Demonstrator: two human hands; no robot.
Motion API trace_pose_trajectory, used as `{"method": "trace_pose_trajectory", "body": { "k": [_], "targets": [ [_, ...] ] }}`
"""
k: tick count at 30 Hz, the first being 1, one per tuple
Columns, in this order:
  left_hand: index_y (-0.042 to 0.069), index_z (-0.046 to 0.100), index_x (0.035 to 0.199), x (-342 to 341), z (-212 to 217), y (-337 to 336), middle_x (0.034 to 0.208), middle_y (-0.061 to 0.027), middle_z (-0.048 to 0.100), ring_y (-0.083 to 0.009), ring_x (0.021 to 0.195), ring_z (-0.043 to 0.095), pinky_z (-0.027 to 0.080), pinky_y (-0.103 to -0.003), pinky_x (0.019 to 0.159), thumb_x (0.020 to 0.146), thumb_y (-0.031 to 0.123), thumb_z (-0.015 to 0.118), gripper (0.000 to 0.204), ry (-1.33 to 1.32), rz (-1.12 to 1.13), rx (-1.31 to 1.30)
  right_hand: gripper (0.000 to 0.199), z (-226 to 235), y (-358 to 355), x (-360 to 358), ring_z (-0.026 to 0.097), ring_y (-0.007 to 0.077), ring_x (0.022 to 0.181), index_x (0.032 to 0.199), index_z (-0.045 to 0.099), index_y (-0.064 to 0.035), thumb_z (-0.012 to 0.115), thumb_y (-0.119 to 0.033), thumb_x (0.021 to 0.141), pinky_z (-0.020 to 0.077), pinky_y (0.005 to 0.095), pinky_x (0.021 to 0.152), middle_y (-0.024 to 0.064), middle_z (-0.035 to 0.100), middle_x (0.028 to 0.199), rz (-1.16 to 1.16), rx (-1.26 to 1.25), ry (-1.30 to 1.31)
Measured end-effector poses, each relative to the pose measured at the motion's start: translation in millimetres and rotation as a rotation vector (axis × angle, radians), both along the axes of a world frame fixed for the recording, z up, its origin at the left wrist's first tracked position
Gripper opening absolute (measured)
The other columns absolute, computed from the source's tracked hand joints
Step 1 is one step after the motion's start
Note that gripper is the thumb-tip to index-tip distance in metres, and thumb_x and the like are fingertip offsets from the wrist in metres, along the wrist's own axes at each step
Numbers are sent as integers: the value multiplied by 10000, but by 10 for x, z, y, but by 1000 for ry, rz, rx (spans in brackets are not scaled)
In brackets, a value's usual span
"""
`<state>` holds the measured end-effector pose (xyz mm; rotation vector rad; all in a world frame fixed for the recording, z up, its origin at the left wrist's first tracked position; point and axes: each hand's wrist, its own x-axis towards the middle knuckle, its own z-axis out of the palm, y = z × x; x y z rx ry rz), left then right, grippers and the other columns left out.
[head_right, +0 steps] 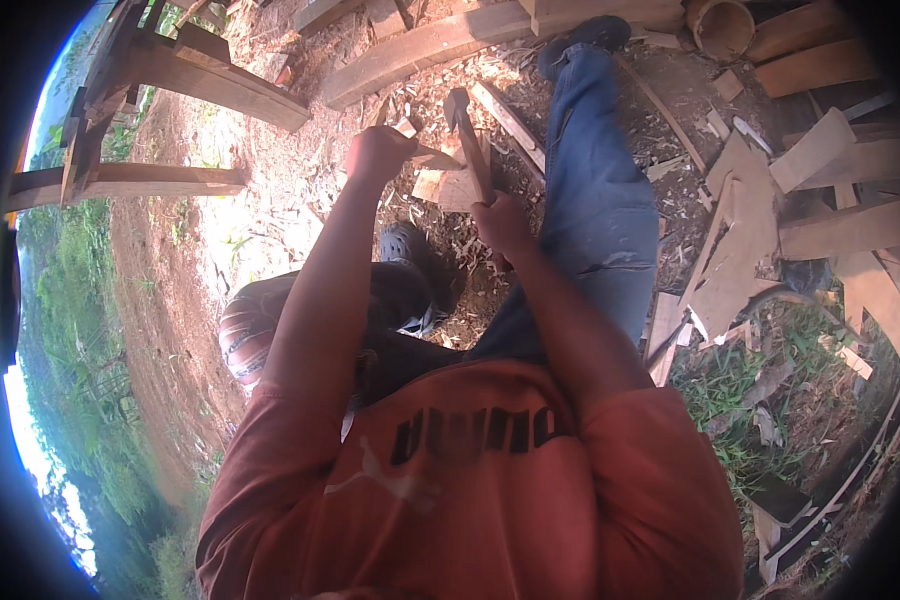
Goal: The person kneels on the ground and repeatedly strikes a small piece of wood with a hammer to split it. The person holds the wood with one hand and swings the hammer with the other, producing wood chips and smaller fragments.
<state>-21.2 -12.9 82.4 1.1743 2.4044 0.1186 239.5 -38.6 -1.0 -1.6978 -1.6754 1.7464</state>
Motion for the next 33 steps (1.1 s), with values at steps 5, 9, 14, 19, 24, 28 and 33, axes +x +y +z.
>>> {"method": "trace_pose_trajectory", "body": {
  "k": [5, 9, 14, 19, 24, 28, 33],
  "targets": [
    [99, 870, 1050, -5, 46, 14, 1017, -171, 836, -350, 984, 805, 625, -449, 950, 879, 479, 794, 424, -139, 41, 7, 363, -256, -102, 61, 749, 344, 625, 1021, 754, 56, 682, -291, 944, 614, 453, 649, 173, 738, 717, 76, 215, -126],
    [131, 882, 1087, -12, 105, -54, 1043, -143, 845, -330, 992, 811, 626, -436, 957, 874, 468, 801, 407, -81, -16, 29, 345, -386, -144, 125, 739, 277, 603, 966, 729, 31, 696, -311, 942, 589, 431, 593, 139, 715, 693, 104, -16, -249],
    [182, 895, 1063, 5, 13, -33, 1047, -116, 849, -308, 984, 813, 625, -436, 897, 862, 462, 823, 352, -54, 29, 33, 346, 92, 24, 10, 778, 360, 745, 1047, 758, 13, 696, -306, 929, 611, 499, 751, 190, 759, 774, 14, 85, -5],
    [161, 898, 1058, -38, -74, 10, 986, -109, 849, -289, 940, 815, 621, -420, 850, 865, 453, 821, 359, -83, 38, 14, 337, -267, -131, 66, 780, 407, 835, 1047, 767, -10, 682, -311, 920, 604, 512, 796, 225, 765, 829, 94, 148, -141],
    [102, 883, 1042, -69, -9, -53, 1062, -192, 836, -355, 1017, 806, 621, -452, 969, 857, 517, 856, 455, -83, 65, 58, 366, -233, -152, 44, 776, 438, 921, 1057, 772, -19, 682, -346, 920, 604, 516, 834, 242, 770, 877, 11, -369, -210],
    [67, 875, 1011, -23, -40, 42, 1041, -202, 833, -372, 1013, 805, 630, -457, 943, 892, 549, 833, 498, 29, 8, 20, 375, -136, -40, 59, 780, 422, 884, 1076, 771, -24, 679, -358, 932, 612, 505, 820, 220, 779, 887, 59, 101, -106],
    [66, 872, 996, -22, -14, 26, 1039, -208, 831, -380, 1011, 803, 628, -456, 948, 895, 537, 839, 483, -28, 15, 10, 419, -115, -128, 60, 785, 416, 881, 1124, 780, -20, 694, -372, 915, 614, 507, 826, 218, 792, 913, 151, 185, -195]
  ]
}}
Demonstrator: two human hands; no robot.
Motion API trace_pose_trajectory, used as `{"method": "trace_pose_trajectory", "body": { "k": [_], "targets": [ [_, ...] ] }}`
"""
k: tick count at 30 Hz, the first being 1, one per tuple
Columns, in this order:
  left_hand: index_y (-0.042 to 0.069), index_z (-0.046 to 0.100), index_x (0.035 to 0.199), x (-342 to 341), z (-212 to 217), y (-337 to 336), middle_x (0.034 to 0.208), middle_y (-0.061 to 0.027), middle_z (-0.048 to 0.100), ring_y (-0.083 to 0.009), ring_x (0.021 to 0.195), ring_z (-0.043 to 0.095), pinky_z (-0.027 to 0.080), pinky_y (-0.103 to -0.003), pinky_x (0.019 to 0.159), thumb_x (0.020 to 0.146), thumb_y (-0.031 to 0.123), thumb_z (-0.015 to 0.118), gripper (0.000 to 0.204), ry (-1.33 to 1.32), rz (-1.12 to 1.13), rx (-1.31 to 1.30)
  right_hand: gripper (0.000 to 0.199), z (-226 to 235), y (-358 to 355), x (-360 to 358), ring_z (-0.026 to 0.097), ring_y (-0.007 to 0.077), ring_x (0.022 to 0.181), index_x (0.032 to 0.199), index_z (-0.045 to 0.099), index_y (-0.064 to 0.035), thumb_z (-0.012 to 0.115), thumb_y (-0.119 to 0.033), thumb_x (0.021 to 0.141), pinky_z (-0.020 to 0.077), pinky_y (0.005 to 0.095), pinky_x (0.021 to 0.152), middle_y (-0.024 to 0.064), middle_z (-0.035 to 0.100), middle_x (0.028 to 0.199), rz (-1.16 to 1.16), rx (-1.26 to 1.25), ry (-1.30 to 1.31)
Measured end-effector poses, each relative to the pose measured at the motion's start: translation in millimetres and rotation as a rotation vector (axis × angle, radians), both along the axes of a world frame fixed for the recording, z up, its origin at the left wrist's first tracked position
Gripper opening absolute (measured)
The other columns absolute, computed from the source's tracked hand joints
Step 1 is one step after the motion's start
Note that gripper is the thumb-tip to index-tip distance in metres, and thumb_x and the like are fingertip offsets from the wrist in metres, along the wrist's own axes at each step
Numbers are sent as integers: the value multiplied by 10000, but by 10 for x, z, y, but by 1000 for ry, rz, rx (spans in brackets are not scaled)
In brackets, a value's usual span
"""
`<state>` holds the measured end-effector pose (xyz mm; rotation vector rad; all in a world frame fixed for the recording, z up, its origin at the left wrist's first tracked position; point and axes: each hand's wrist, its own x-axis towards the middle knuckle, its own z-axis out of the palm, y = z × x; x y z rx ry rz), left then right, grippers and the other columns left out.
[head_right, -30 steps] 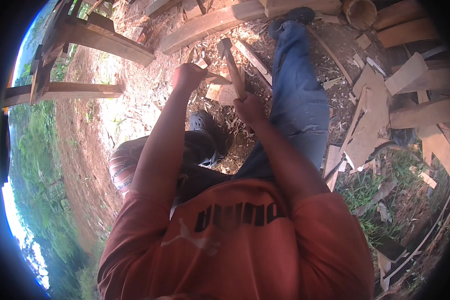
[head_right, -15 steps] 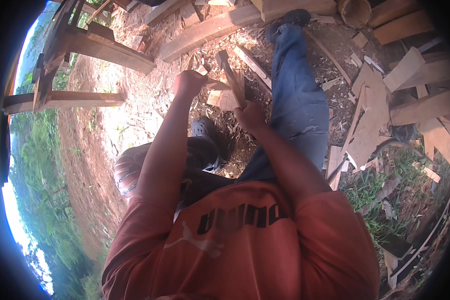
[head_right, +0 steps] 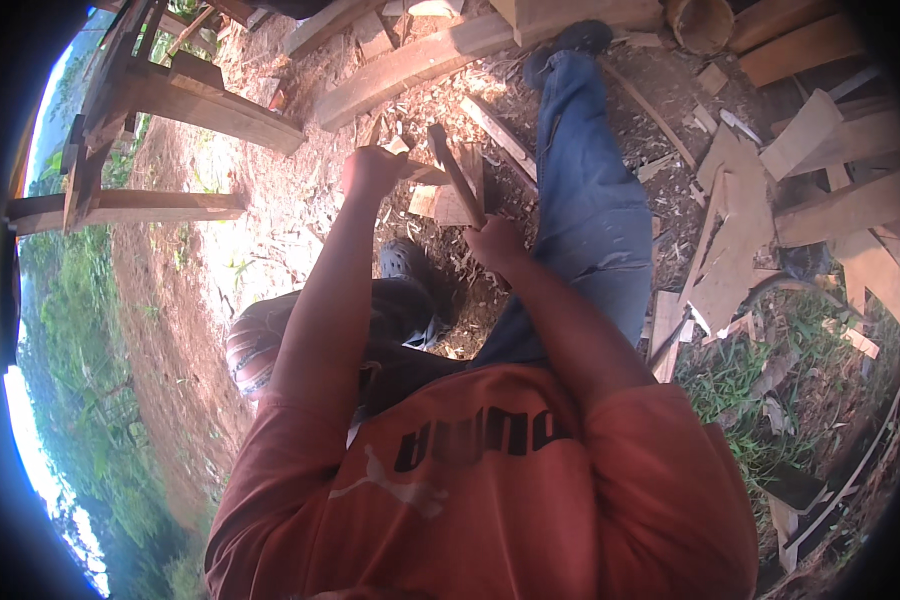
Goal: The person kneels on the ground and repeatedly strikes a small piece of wood with a hammer to split it. The person holds the wood with one hand and swings the hammer with the other, producing wood chips and smaller fragments.
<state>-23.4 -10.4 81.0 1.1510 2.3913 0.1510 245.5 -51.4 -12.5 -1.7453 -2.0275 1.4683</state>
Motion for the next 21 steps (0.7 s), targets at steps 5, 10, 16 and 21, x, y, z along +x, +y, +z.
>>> {"method": "trace_pose_trajectory", "body": {
  "k": [5, 10, 16, 21],
  "targets": [
    [74, 872, 987, 33, 60, 18, 1033, -197, 833, -375, 1002, 803, 626, -456, 949, 892, 533, 843, 470, 5, 37, 4, 433, -190, 7, 34, 789, 405, 857, 1121, 783, -4, 705, -370, 903, 619, 492, 800, 228, 791, 907, -60, -110, -2],
    [76, 871, 1019, -31, 12, -36, 1051, -188, 835, -375, 1012, 803, 625, -461, 954, 889, 524, 841, 467, -10, 65, -27, 423, 366, 92, -45, 798, 388, 887, 1115, 790, -1, 718, -355, 894, 625, 487, 837, 230, 792, 914, -46, -81, 185],
    [88, 873, 1028, -73, -44, 0, 1062, -192, 834, -381, 1035, 799, 624, -464, 963, 884, 551, 812, 488, -22, 36, 1, 430, -11, -21, 29, 797, 392, 929, 1156, 796, -11, 720, -349, 901, 625, 484, 879, 228, 803, 956, 8, -109, -51],
    [85, 875, 983, 15, 18, -8, 1043, -184, 835, -363, 1013, 804, 624, -464, 958, 890, 552, 812, 480, 45, 6, -11, 393, 207, 66, -54, 790, 405, 915, 1113, 796, -13, 711, -335, 904, 624, 488, 859, 216, 801, 933, -103, -10, 105]
  ]
}}
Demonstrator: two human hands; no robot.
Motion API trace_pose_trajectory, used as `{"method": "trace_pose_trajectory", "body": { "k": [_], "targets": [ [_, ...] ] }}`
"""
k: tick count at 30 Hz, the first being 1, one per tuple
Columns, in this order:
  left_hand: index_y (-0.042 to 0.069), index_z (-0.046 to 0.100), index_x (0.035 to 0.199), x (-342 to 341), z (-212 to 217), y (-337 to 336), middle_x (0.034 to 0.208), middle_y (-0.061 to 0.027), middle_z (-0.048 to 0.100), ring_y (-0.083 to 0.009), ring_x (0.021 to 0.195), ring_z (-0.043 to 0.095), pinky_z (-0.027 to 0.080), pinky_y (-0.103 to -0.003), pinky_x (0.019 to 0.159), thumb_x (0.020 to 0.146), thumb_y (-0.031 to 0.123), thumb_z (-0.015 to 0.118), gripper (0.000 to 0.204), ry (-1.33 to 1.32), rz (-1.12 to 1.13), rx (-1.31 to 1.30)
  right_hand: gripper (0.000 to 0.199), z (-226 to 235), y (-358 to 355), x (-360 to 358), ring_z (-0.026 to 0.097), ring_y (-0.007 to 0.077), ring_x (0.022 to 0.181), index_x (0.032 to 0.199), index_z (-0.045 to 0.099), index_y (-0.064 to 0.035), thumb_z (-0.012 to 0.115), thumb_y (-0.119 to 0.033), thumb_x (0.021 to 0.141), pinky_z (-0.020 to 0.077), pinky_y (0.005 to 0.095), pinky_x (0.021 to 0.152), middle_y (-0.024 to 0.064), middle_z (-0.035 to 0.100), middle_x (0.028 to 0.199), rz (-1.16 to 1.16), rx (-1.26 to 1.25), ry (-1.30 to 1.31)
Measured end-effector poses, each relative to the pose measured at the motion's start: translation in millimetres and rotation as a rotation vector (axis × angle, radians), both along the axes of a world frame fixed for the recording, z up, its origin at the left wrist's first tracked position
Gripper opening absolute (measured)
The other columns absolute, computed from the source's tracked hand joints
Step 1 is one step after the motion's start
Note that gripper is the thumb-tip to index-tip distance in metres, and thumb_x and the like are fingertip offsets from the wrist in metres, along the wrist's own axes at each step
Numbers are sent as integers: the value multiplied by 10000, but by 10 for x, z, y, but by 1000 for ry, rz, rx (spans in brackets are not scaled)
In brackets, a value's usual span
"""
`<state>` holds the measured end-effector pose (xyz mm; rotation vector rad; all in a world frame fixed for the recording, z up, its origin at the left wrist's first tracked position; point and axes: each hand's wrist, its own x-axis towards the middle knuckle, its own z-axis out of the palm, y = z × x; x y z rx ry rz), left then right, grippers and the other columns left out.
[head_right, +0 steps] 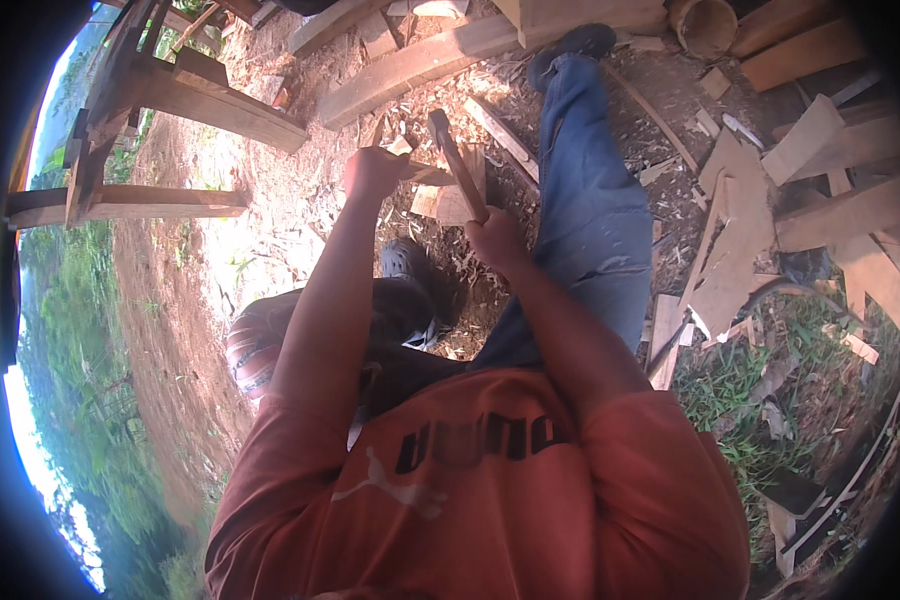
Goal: The person kneels on the ground and repeatedly strikes a small piece of wood with a hammer to split it. The person holds the wood with one hand and swings the hammer with the other, producing wood chips and smaller fragments.
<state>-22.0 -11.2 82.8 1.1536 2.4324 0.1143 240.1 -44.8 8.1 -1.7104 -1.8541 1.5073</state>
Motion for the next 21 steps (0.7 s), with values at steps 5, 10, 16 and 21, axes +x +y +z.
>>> {"method": "trace_pose_trajectory", "body": {
  "k": [5, 10, 16, 21],
  "targets": [
    [82, 873, 1013, -25, 4, -36, 1041, -183, 836, -354, 1012, 807, 627, -457, 955, 904, 518, 837, 452, -38, 23, 0, 369, 80, 41, -29, 788, 402, 862, 1061, 786, 4, 692, -318, 907, 621, 495, 804, 208, 798, 911, 72, 57, 8],
    [91, 876, 1017, -50, 15, -9, 1062, -176, 838, -348, 1025, 806, 627, -452, 963, 901, 535, 840, 461, -68, 25, 3, 276, -552, -18, 79, 693, 239, 580, 891, 675, 8, 693, -260, 956, 571, 434, 579, 119, 689, 705, 34, -193, -154],
    [87, 874, 1034, -60, -23, -3, 1083, -176, 838, -353, 1050, 801, 625, -455, 969, 906, 530, 832, 463, -121, 71, -47, 440, -257, 248, -28, 800, 371, 797, 1129, 760, 36, 703, -344, 915, 626, 495, 756, 225, 789, 887, -164, -184, 101],
    [91, 874, 1045, 40, 57, 52, 1085, -176, 837, -355, 1049, 801, 621, -453, 980, 904, 522, 828, 456, -68, 23, -42, 372, -541, 98, 64, 764, 320, 665, 1022, 748, 36, 694, -322, 935, 597, 472, 643, 191, 753, 780, -59, -45, 29]
  ]
}}
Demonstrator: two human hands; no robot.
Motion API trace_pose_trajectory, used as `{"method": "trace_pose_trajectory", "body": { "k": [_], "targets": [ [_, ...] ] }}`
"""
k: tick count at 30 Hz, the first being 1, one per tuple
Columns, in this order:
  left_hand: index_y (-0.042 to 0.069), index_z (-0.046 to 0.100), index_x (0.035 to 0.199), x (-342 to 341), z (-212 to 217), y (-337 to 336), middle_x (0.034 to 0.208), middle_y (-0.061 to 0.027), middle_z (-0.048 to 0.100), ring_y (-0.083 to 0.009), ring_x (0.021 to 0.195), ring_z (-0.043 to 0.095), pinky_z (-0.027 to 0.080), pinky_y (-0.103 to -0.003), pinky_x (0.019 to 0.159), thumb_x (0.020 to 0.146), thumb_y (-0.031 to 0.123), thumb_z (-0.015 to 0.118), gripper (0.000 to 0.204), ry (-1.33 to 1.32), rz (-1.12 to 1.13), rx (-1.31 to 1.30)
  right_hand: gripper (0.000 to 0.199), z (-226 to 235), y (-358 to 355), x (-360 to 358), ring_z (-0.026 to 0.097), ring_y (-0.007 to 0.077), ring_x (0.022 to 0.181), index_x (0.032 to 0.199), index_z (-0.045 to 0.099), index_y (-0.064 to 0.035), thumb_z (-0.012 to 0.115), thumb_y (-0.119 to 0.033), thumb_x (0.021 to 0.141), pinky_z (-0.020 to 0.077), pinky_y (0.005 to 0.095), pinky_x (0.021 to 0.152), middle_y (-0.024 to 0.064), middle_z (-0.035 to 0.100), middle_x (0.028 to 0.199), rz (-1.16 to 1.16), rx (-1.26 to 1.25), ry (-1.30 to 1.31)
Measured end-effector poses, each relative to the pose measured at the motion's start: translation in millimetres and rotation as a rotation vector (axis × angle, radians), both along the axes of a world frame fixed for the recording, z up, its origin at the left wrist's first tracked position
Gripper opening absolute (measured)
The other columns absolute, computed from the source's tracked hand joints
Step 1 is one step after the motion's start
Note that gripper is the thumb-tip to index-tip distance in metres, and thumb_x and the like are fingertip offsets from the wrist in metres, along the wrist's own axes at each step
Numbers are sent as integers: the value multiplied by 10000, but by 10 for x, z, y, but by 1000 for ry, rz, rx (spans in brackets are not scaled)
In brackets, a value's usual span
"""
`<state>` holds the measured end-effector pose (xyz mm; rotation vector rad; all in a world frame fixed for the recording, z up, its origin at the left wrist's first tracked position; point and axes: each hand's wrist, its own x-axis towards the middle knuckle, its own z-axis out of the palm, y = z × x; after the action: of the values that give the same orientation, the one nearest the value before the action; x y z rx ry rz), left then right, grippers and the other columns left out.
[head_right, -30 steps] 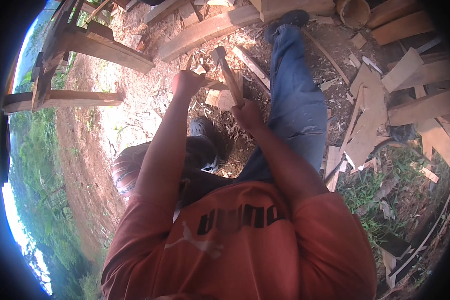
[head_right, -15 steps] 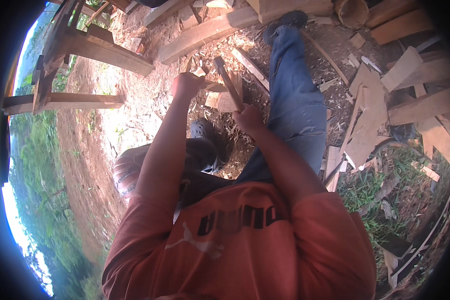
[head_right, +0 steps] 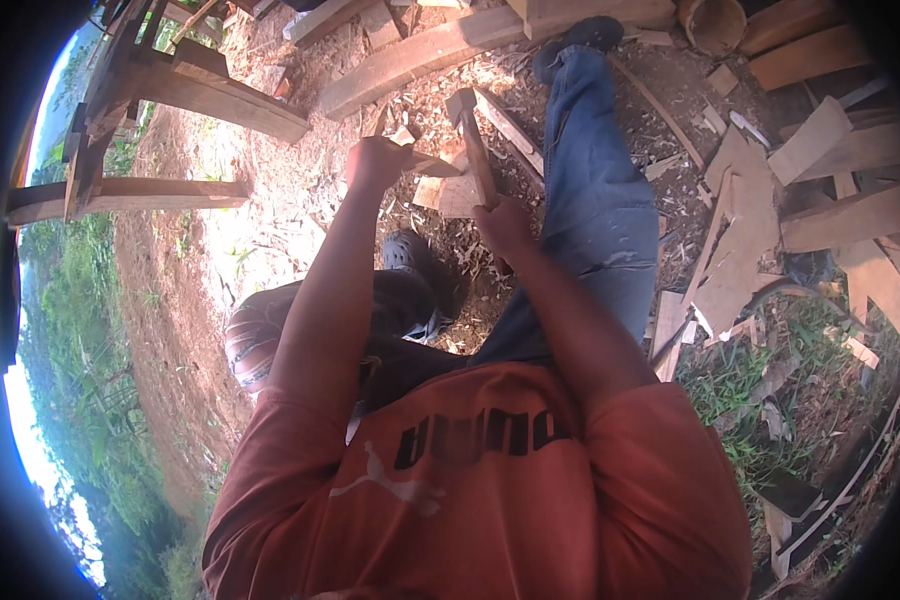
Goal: The person kneels on the ground and repeatedly strikes a small piece of wood with a hammer to split it. The person holds the wood with one hand and swings the hammer with the other, producing wood chips and smaller fragments.
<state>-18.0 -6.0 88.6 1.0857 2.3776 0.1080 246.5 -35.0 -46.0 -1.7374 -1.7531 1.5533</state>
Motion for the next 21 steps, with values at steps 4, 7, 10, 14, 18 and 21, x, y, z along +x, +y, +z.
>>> {"method": "trace_pose_trajectory", "body": {
  "k": [4, 7, 10, 14, 18, 21],
  "targets": [
    [96, 874, 1060, -71, -22, -33, 1107, -177, 835, -352, 1052, 801, 621, -455, 986, 899, 512, 834, 448, -50, 27, 4, 274, 102, -140, -5, 573, 184, 435, 779, 610, -48, 675, -222, 980, 478, 379, 453, 46, 556, 550, 4, -439, -59],
    [79, 866, 1088, -31, -22, -1, 1132, -186, 832, -358, 1069, 799, 620, -452, 989, 908, 521, 829, 478, -6, 27, -31, 295, 291, -55, -1, 577, 188, 437, 752, 590, -54, 673, -221, 980, 478, 389, 446, 55, 574, 569, -172, -426, 247],
    [65, 865, 1071, -38, -40, 2, 1129, -192, 832, -364, 1077, 799, 622, -453, 981, 907, 531, 829, 496, -67, 31, -25, 315, 387, 123, -6, 641, 227, 468, 758, 642, 0, 666, -246, 953, 509, 416, 480, 103, 649, 612, -180, -320, 377],
    [127, 890, 980, -83, -160, -44, 878, -107, 811, -269, 843, 792, 623, -413, 837, 915, 510, 810, 396, -13, 27, 33, 286, 397, -28, -52, 645, 214, 480, 815, 656, 10, 671, -239, 954, 513, 417, 481, 106, 671, 649, -52, -276, 192],
    [152, 901, 941, -105, -164, -63, 824, -91, 822, -242, 786, 806, 628, -406, 788, 927, 502, 789, 367, 38, 12, 49, 273, 350, -139, -51, 600, 189, 465, 794, 620, -27, 648, -214, 991, 498, 398, 473, 76, 627, 625, 31, -347, -88],
    [48, 863, 1023, -63, -110, 17, 1076, -211, 830, -367, 1040, 806, 627, -469, 956, 902, 502, 789, 476, 7, -14, 37, 274, 405, -112, -60, 585, 182, 458, 796, 616, -39, 649, -213, 1004, 486, 390, 467, 65, 613, 610, -100, -355, 159]
  ]
}}
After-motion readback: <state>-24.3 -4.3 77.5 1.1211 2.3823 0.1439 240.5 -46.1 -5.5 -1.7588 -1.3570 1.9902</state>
